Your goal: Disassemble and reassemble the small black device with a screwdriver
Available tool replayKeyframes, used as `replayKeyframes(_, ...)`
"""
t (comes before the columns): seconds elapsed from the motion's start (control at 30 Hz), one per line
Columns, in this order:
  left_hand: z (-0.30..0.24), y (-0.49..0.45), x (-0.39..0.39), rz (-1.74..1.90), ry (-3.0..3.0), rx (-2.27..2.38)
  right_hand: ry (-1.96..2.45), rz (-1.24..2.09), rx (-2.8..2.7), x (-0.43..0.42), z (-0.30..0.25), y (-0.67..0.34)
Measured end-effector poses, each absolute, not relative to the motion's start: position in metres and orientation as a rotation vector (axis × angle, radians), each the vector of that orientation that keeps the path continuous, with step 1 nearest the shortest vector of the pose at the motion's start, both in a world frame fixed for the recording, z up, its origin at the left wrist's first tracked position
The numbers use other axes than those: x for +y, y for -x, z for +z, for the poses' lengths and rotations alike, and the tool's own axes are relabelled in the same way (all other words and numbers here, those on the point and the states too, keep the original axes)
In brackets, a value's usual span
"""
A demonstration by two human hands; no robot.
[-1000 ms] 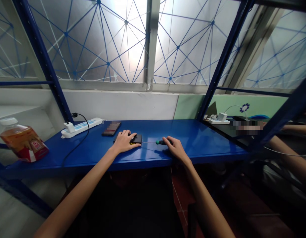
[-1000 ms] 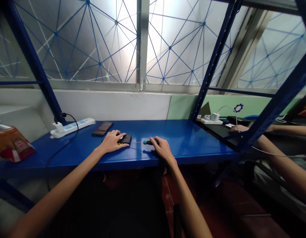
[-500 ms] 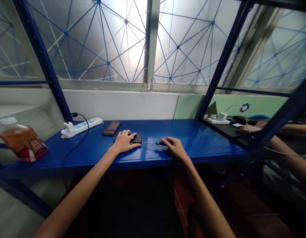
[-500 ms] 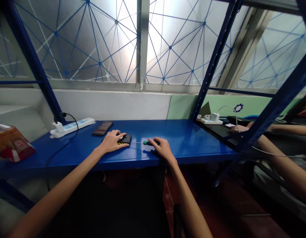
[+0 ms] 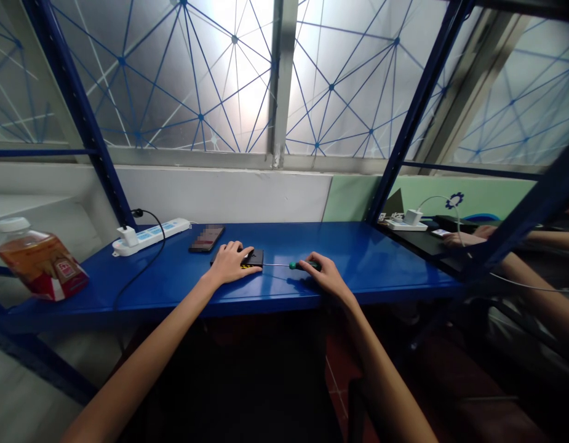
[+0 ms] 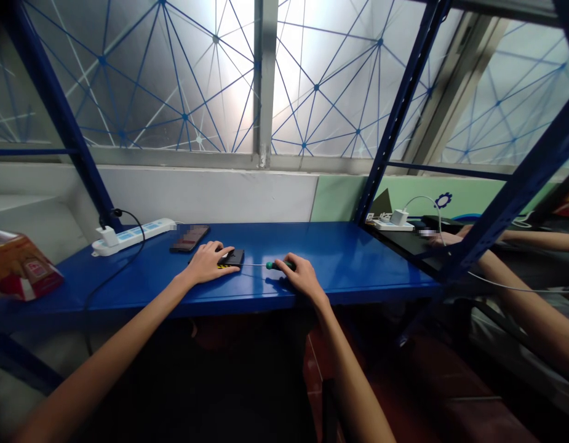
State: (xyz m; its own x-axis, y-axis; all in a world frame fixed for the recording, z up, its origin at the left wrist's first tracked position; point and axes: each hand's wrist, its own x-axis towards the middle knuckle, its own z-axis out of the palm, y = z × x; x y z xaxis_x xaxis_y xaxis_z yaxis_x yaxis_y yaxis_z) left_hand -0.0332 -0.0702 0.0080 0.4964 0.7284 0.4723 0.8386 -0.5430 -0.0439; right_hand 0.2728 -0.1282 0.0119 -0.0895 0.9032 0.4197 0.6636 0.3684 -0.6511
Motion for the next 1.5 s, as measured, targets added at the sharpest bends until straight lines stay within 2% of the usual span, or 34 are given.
replayKeyframes(0.73,0.0068,0.0335,-0.0687,-0.579,2.468,-1.333,1.405,0.257,-1.864,-0.1354,0.0153,-0.2666)
replayKeyframes(1.07,0.0074,0.0328,-0.0690,-0.570,2.462,-1.333,1.376,0.344,-1.861,-0.1329,0.0129,-0.2715)
replayKeyframes(1.5,0.0073,0.0321,-0.0700,-0.563,2.453,-1.330,1.417,0.182,-1.879,-0.1359,0.0138,-0.2665)
